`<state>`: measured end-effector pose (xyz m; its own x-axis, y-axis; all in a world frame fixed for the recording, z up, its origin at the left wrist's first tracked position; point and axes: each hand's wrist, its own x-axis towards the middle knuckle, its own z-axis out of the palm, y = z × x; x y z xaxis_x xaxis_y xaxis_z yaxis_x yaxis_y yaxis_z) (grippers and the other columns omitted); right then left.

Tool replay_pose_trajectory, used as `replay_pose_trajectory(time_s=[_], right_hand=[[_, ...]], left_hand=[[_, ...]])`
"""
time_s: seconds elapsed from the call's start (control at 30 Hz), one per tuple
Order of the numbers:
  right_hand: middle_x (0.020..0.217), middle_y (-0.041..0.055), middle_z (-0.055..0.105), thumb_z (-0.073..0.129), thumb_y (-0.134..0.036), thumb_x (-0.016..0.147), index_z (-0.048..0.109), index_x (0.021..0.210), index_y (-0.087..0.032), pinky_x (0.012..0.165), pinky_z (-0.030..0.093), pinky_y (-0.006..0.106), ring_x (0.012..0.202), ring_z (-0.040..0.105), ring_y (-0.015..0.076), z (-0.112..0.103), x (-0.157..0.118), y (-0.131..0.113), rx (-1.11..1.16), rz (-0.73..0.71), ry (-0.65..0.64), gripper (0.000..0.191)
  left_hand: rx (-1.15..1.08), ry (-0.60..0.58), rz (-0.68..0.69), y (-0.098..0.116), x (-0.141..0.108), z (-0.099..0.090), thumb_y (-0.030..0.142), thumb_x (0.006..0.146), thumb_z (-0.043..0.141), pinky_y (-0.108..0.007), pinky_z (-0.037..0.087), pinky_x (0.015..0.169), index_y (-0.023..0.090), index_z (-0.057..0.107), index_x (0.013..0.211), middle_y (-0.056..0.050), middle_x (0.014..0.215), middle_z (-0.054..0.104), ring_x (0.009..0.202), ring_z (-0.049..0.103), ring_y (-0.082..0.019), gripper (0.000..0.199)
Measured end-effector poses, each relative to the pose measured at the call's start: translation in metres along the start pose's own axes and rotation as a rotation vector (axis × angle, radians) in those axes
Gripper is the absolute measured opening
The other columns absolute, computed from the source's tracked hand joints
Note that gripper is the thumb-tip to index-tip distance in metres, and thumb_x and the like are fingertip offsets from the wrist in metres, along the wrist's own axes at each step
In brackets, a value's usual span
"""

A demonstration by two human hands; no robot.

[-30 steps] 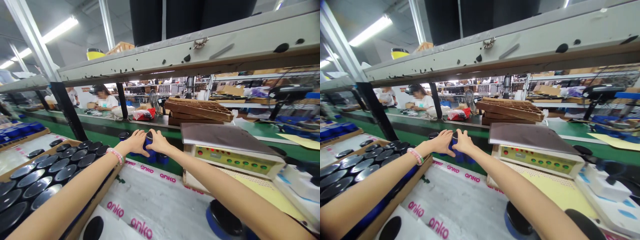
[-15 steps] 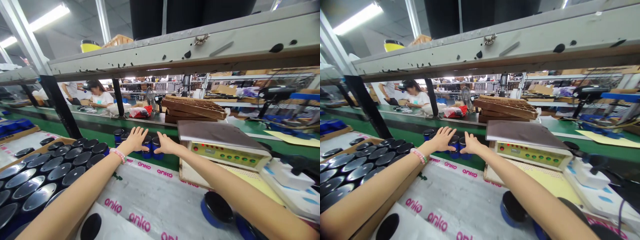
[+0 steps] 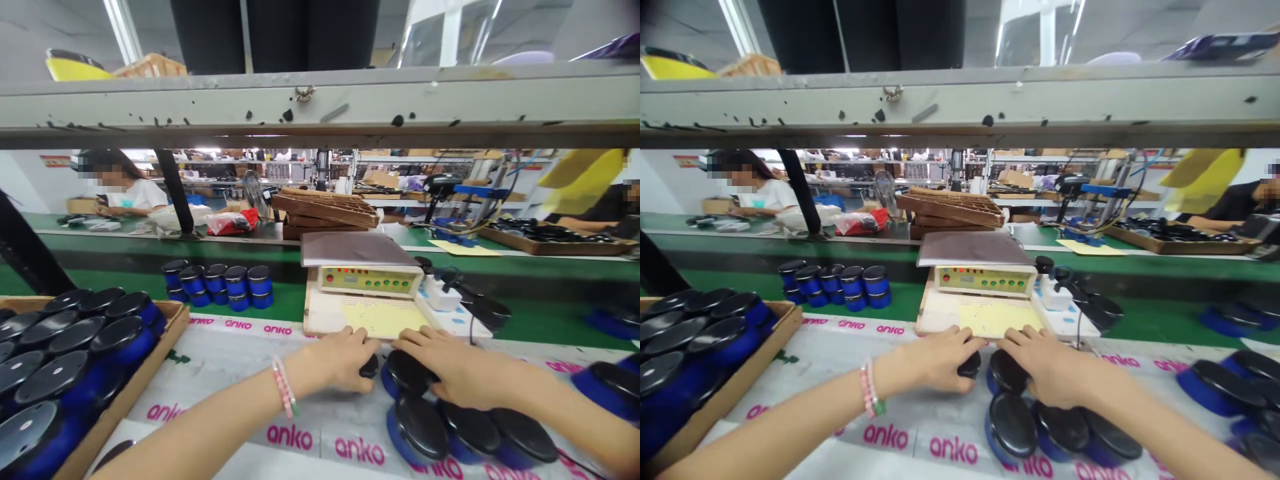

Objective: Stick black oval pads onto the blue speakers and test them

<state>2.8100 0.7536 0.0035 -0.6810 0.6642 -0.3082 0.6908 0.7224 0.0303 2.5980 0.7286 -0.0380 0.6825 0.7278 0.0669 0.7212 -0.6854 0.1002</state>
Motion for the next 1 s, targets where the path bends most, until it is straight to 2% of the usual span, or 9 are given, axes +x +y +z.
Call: replay_pose_trajectory(time_s=[0.07,0.17,0.3,0.43,0.57,0.67,0.73,0.9,1.0], right_hand=[[0.115,0.0167,0.055,0.058,-0.006,0.059,0.055,0.121,-0.011,0.094,0.038,0.055,0.108,0.048,0.0364,0.005,0.003,0.002,0.001,-0.047,0.073,0.063],[0.103,0.0136,0.056,0.061,-0.016,0.06,0.058,0.112,-0.011,0.091,0.038,0.052,0.099,0.05,0.032,0.01,0.007,0.009,0.12,-0.108,0.129,0.052],[0.106,0.0116,0.054,0.063,-0.024,0.065,0.054,0.114,-0.014,0.092,0.036,0.047,0.1,0.048,0.0288,0.02,0.008,0.019,0.277,-0.131,0.187,0.051],[0.102,0.0103,0.056,0.064,-0.026,0.065,0.056,0.107,-0.016,0.089,0.037,0.044,0.097,0.05,0.0288,0.018,0.01,0.014,0.276,-0.141,0.237,0.043],[0.094,0.0082,0.06,0.068,-0.036,0.064,0.056,0.105,-0.015,0.071,0.044,0.034,0.082,0.056,0.025,0.007,0.026,-0.004,0.433,-0.096,0.162,0.047],[0.081,0.0028,0.062,0.072,-0.036,0.061,0.056,0.104,-0.017,0.056,0.041,0.027,0.067,0.057,0.0201,0.006,0.045,-0.021,0.496,-0.151,0.086,0.051],[0.078,0.0013,0.062,0.073,-0.037,0.061,0.055,0.103,-0.018,0.054,0.04,0.026,0.065,0.057,0.0191,0.007,0.055,-0.03,0.499,-0.184,0.081,0.05],[0.091,0.0052,0.064,0.074,-0.032,0.064,0.053,0.109,-0.017,0.065,0.047,0.028,0.077,0.06,0.0215,0.003,0.051,-0.031,0.498,-0.2,0.063,0.052],[0.11,0.0135,0.06,0.065,-0.031,0.075,0.052,0.118,-0.016,0.087,0.044,0.041,0.099,0.056,0.0296,-0.002,0.023,-0.02,0.44,-0.152,0.13,0.048]], left_hand=[[-0.013,0.001,-0.001,0.008,0.01,0.004,0.041,0.076,0.059,-0.039,0.052,0.079,0.011,0.049,0.118,-0.015,0.111,0.058,0.098,0.059,-0.029,0.053],[-0.021,0.016,-0.057,0.018,0.018,0.009,0.047,0.074,0.061,-0.046,0.052,0.081,0.008,0.047,0.119,-0.017,0.111,0.058,0.099,0.058,-0.034,0.061],[-0.045,0.023,-0.153,0.026,0.022,0.015,0.056,0.074,0.062,-0.048,0.048,0.09,0.008,0.044,0.125,-0.018,0.118,0.058,0.107,0.056,-0.035,0.072],[-0.086,0.012,-0.234,0.02,0.014,-0.005,0.06,0.07,0.066,-0.043,0.051,0.082,0.012,0.046,0.121,-0.017,0.111,0.063,0.1,0.061,-0.034,0.073],[-0.114,0.055,-0.305,0.001,-0.008,-0.032,0.064,0.065,0.068,-0.039,0.052,0.074,0.017,0.042,0.122,-0.013,0.107,0.064,0.095,0.063,-0.032,0.078],[-0.108,0.083,-0.375,-0.009,-0.026,-0.038,0.056,0.066,0.071,-0.039,0.05,0.068,0.017,0.047,0.112,-0.013,0.098,0.065,0.087,0.064,-0.033,0.065],[-0.111,0.126,-0.421,-0.009,-0.032,-0.038,0.052,0.072,0.068,-0.038,0.049,0.066,0.018,0.048,0.106,-0.011,0.094,0.064,0.083,0.063,-0.03,0.053],[-0.153,0.213,-0.39,0.01,-0.023,-0.032,0.051,0.076,0.063,-0.037,0.049,0.074,0.02,0.045,0.1,-0.007,0.096,0.061,0.088,0.06,-0.026,0.043],[-0.189,0.214,-0.331,0.017,-0.017,-0.026,0.053,0.073,0.066,-0.039,0.049,0.077,0.02,0.046,0.099,-0.006,0.097,0.06,0.091,0.059,-0.026,0.046]])
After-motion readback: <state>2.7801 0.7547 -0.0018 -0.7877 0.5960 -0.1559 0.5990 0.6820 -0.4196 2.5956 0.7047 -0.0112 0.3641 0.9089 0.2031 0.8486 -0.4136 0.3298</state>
